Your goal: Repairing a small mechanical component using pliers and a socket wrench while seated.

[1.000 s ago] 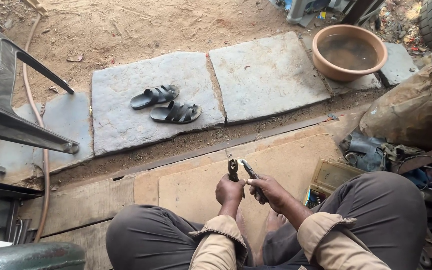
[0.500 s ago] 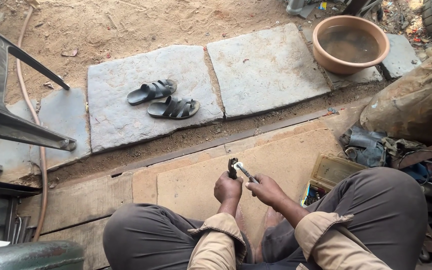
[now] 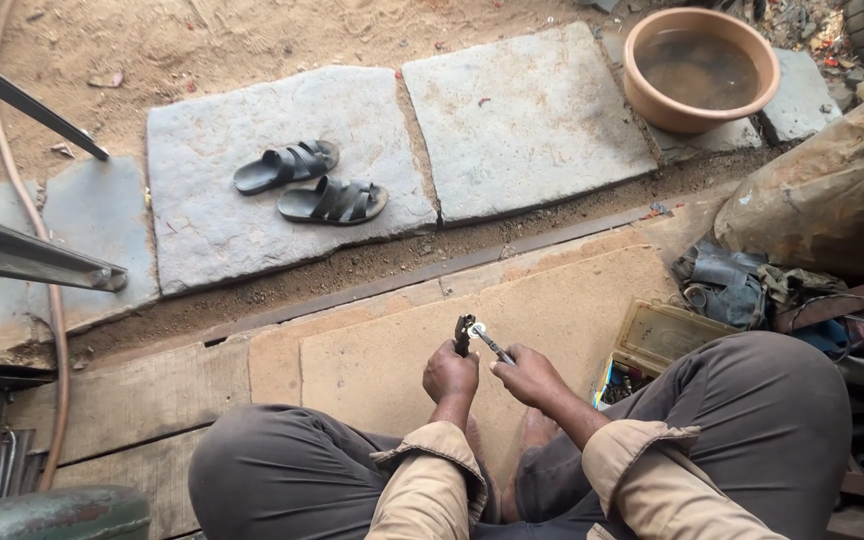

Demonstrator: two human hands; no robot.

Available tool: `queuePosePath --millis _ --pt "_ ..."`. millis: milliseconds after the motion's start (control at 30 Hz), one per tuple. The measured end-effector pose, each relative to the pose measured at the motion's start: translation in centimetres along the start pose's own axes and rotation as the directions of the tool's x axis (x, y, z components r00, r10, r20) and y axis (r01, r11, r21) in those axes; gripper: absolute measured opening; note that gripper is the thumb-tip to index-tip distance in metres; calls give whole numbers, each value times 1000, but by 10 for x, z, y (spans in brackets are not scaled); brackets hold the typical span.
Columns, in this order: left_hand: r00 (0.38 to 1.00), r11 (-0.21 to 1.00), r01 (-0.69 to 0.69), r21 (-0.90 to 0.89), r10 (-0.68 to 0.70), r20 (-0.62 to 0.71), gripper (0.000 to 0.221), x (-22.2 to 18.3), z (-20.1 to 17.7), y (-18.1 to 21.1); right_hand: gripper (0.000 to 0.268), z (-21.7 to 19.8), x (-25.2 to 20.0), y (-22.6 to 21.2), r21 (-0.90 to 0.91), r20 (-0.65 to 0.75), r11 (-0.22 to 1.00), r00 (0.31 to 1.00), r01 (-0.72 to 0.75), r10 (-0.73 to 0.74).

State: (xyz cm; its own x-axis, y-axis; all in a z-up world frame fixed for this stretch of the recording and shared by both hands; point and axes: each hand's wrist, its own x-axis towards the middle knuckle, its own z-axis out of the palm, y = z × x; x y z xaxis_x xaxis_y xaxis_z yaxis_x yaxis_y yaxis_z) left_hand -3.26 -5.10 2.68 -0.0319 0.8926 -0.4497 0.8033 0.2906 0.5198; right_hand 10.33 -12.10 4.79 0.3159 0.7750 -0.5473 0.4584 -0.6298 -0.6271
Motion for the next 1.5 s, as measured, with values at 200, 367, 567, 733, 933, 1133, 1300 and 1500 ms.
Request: queuePosePath --millis 200,367,567,733,933,1133,1300,1500 --pt "999 1000 -20 -23 21 28 23 20 35 -19 39 15 28 31 -47 -10 999 1000 17 -18" --pt "999 999 -17 -52 19 37 30 22 39 -9 39 16 42 45 -55 -53 998 998 27 -29" --pt "996 998 52 -25 -50 70 30 26 49 -8 35 12 36 34 8 6 995 995 -102 102" --pt "995 997 51 -58 -45 93 28 41 62 -15 34 11 43 36 81 7 990 993 -118 118" --pt "987 992 99 -84 -87 133 28 47 54 -18 41 17 47 33 -42 2 998 999 -36 36" --pt "974 949 188 -252 -147 171 27 52 59 -28 40 10 36 16 -7 92 995 991 -96 96" --pt "990 994 112 3 -112 87 20 57 58 -30 40 14 34 21 50 108 994 990 -96 90" --pt "984 989 146 -3 -145 105 23 50 50 -25 37 7 23 7 80 147 989 983 -124 111"
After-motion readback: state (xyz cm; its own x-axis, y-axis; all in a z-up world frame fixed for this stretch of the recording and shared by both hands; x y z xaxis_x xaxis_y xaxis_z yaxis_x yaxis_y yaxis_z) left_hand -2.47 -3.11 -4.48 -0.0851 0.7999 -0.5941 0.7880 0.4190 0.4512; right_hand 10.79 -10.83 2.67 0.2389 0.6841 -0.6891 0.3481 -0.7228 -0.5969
